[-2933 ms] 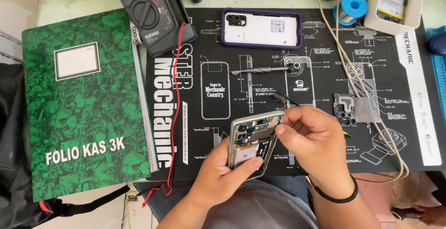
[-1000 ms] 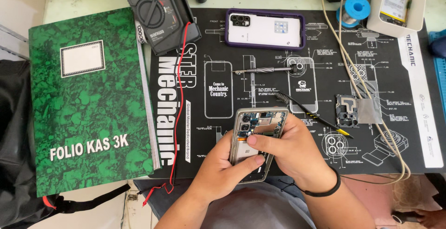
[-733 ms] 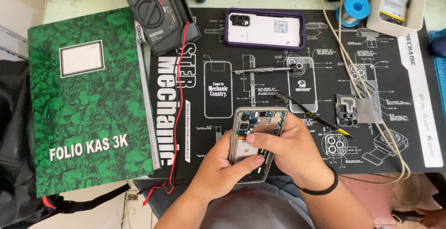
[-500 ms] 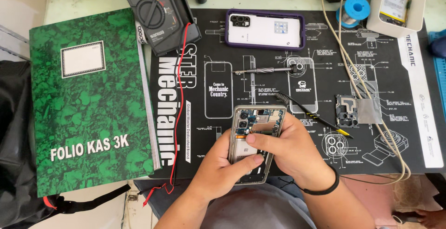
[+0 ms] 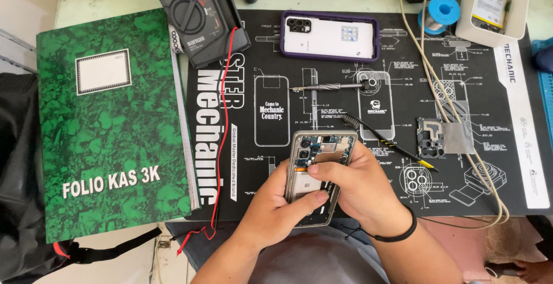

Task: The person reassembles a Samsung smartphone by installing the camera module, connecting ribbon cables, and securing the battery. The phone is then powered on to confirm functionality.

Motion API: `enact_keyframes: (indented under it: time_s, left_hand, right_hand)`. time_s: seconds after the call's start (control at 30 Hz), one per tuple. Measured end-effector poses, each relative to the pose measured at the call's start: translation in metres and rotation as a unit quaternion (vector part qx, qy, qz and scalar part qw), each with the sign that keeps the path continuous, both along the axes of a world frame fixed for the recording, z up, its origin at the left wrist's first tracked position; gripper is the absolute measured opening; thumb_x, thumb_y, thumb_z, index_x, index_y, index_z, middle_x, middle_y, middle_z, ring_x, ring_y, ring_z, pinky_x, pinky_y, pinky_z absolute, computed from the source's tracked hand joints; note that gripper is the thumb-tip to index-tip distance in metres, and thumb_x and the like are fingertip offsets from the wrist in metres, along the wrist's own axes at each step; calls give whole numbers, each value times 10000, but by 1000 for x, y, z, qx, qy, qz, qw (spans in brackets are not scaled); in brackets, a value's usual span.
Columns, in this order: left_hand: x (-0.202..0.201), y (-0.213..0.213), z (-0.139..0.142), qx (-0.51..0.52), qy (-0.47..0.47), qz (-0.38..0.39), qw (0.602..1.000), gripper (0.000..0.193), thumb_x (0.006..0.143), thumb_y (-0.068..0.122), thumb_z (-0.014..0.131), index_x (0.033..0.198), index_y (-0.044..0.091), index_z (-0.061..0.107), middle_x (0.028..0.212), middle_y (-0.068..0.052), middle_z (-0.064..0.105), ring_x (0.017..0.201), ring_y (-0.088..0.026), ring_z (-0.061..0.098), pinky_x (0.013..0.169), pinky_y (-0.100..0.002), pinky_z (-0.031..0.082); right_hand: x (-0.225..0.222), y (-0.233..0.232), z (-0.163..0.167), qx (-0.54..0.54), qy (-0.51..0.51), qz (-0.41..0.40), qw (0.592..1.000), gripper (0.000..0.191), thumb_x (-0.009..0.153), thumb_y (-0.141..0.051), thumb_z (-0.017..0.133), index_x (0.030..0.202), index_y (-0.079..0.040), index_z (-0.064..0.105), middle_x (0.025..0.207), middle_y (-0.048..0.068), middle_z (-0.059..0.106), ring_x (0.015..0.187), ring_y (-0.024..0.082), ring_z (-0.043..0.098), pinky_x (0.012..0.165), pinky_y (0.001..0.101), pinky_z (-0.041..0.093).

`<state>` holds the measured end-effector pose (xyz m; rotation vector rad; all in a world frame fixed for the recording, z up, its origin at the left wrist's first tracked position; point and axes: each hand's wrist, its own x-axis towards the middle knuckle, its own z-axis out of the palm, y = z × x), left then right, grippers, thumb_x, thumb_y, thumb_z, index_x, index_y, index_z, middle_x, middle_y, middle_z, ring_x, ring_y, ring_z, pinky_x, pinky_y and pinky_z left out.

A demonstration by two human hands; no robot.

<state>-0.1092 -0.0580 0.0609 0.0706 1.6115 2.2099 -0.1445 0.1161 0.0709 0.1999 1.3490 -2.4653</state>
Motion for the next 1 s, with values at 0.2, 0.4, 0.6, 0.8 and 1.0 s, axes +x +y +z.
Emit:
enact_keyframes:
  time_s: [0.2,0.4,0.6,0.8,1.0]
  left_hand:
    - [1,0,0,20,-1,0,1000,448,921,67,756,1332,41,581,1045,3,636,910,-63,583,748,-233,505]
    - [2,-1,-1,35,4,0,999,461,914,61,739,1341,51,563,1067,24,644,940,-39,596,770,-220,517]
    - [0,-1,-1,6,-28,-3,1000,477,913,79,766,1350,34,579,1018,-19,631,855,-76,594,710,-256,509]
    - [3,-14,15,223,-54,-141,963,932,846,39,739,1658,64,283,1306,-129,607,1140,-264,667,1021,-411,553]
    - [6,-8,25,285,-102,-175,937,1153,852,22,729,1729,141,-10,1557,-165,405,1379,-279,526,1128,-456,502]
  right_hand:
    - [-1,0,3,3,-7,16,1000,306,797,109,725,1072,-25,712,1000,93,772,891,172,728,803,350,583]
    - [0,-2,3,12,-21,3,1000,295,798,101,716,1066,-24,707,981,97,771,866,177,727,782,352,583]
    - [-3,-6,5,23,-13,-12,1000,291,802,94,725,1071,-10,690,947,99,760,825,179,716,743,356,583]
    - [-8,0,25,-13,20,-6,1000,432,815,40,754,1216,-13,601,1028,91,728,905,177,711,787,354,584]
    - [2,3,41,153,89,-44,983,701,835,-43,752,1455,-73,427,1160,151,665,1026,191,670,859,327,578]
